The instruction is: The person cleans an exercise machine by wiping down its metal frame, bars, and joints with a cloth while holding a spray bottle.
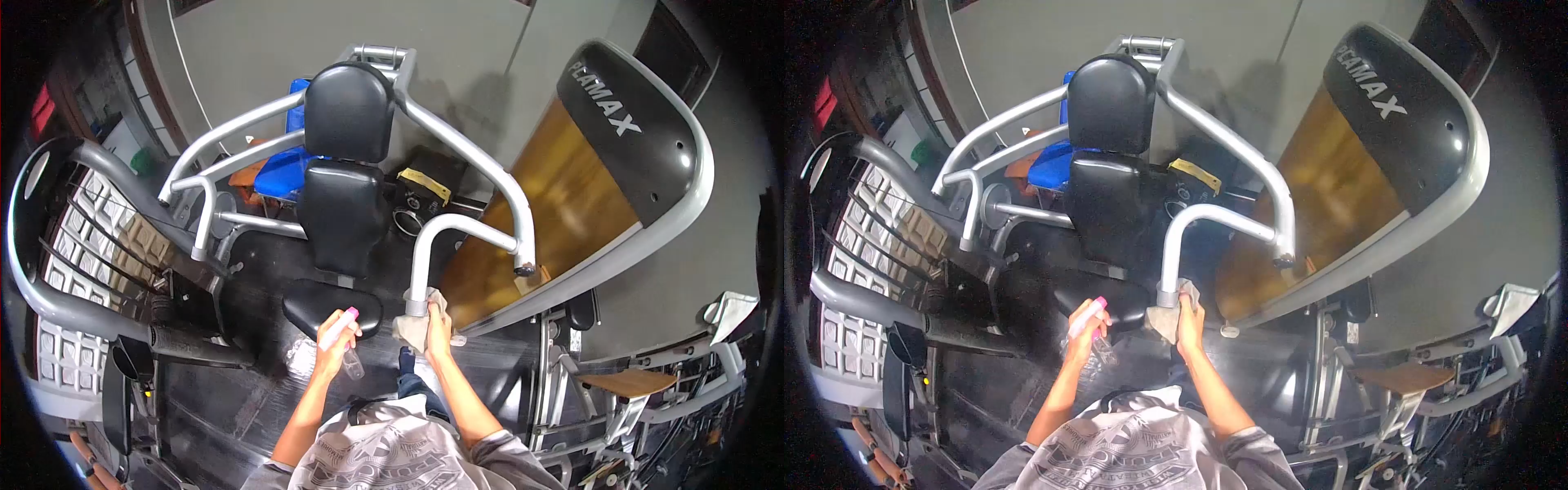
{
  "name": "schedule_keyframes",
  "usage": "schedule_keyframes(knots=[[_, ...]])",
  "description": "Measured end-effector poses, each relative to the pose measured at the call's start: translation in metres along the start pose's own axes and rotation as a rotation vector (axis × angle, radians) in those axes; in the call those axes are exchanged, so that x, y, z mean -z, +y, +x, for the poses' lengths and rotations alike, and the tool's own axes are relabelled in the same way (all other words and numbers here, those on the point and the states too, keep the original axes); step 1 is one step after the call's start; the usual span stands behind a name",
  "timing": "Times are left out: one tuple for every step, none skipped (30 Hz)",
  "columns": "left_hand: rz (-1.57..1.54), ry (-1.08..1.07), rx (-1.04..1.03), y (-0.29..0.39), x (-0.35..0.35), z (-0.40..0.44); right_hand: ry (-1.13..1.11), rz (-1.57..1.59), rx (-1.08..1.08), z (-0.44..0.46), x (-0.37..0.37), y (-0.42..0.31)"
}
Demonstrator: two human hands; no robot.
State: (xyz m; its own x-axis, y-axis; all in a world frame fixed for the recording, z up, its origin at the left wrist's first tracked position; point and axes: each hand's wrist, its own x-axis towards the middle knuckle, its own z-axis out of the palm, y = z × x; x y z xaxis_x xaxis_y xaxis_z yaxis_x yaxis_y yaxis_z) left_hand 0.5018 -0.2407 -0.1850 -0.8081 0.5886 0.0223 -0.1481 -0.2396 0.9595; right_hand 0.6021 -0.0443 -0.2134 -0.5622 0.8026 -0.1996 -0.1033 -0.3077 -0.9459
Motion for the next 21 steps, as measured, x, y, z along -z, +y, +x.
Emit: schedule_keyframes(knots=[[-0.016, 0.023, 0.005, -0.001, 0.003, -0.001, -0.086, 0.115, -0.210, 0.005, 0.001, 0.001], [-0.023, 0.034, -0.014, -0.004, 0.007, -0.003, -0.143, 0.134, -0.314, 0.008, 0.003, 0.003], [-0.019, 0.031, -0.013, -0.003, 0.009, -0.004, -0.141, 0.139, -0.315, 0.011, 0.006, 0.010], [-0.026, 0.029, -0.027, -0.002, 0.012, -0.004, -0.244, 0.282, -0.389, 0.014, 0.008, 0.017], [-0.033, 0.027, -0.042, -0.001, 0.015, -0.006, -0.348, 0.426, -0.461, 0.015, 0.013, 0.023], [-0.002, 0.016, -0.038, 0.001, 0.016, -0.005, -0.389, 0.457, -0.454, 0.015, 0.016, 0.022], [0.000, 0.016, -0.038, 0.003, 0.017, -0.006, -0.389, 0.459, -0.454, 0.009, 0.012, 0.012], [0.023, 0.025, -0.029, 0.006, 0.017, -0.007, -0.234, 0.267, -0.406, 0.001, 0.009, 0.001], [0.045, 0.034, -0.019, 0.008, 0.017, -0.008, -0.079, 0.076, -0.355, -0.009, 0.003, -0.012], [0.044, 0.035, -0.021, 0.007, 0.019, -0.008, -0.015, 0.052, -0.199, -0.019, -0.001, -0.022], [0.026, 0.036, -0.027, 0.004, 0.021, -0.009, -0.016, 0.050, -0.195, -0.020, -0.003, -0.016], [0.005, 0.037, -0.033, 0.002, 0.021, -0.010, 0.024, -0.008, -0.006, -0.022, -0.002, -0.007], [-0.001, 0.034, -0.035, 0.003, 0.020, -0.010, 0.064, -0.067, 0.185, -0.024, 0.002, -0.001], [0.044, 0.053, -0.011, 0.004, 0.018, -0.011, 0.086, -0.230, 0.172, -0.027, 0.010, 0.002], [0.089, 0.072, 0.013, 0.004, 0.017, -0.012, 0.078, -0.393, 0.220, -0.029, 0.016, 0.004], [0.073, 0.072, 0.008, 0.001, 0.016, -0.013, 0.101, -0.489, 0.320, -0.036, 0.010, -0.009], [0.068, 0.074, 0.005, 0.000, 0.015, -0.015, 0.121, -0.583, 0.422, -0.043, 0.003, -0.023], [0.028, 0.060, -0.013, -0.001, 0.015, -0.018, 0.117, -0.586, 0.426, -0.044, 0.005, -0.024], [-0.012, 0.048, -0.032, -0.001, 0.015, -0.020, 0.076, -0.623, 0.526, -0.044, 0.007, -0.024], [-0.018, 0.056, -0.035, -0.003, 0.015, -0.021, 0.033, -0.659, 0.625, -0.044, 0.010, -0.026], [-0.029, 0.066, -0.052, -0.005, 0.014, -0.022, 0.023, -0.665, 0.628, -0.040, 0.014, -0.030]])
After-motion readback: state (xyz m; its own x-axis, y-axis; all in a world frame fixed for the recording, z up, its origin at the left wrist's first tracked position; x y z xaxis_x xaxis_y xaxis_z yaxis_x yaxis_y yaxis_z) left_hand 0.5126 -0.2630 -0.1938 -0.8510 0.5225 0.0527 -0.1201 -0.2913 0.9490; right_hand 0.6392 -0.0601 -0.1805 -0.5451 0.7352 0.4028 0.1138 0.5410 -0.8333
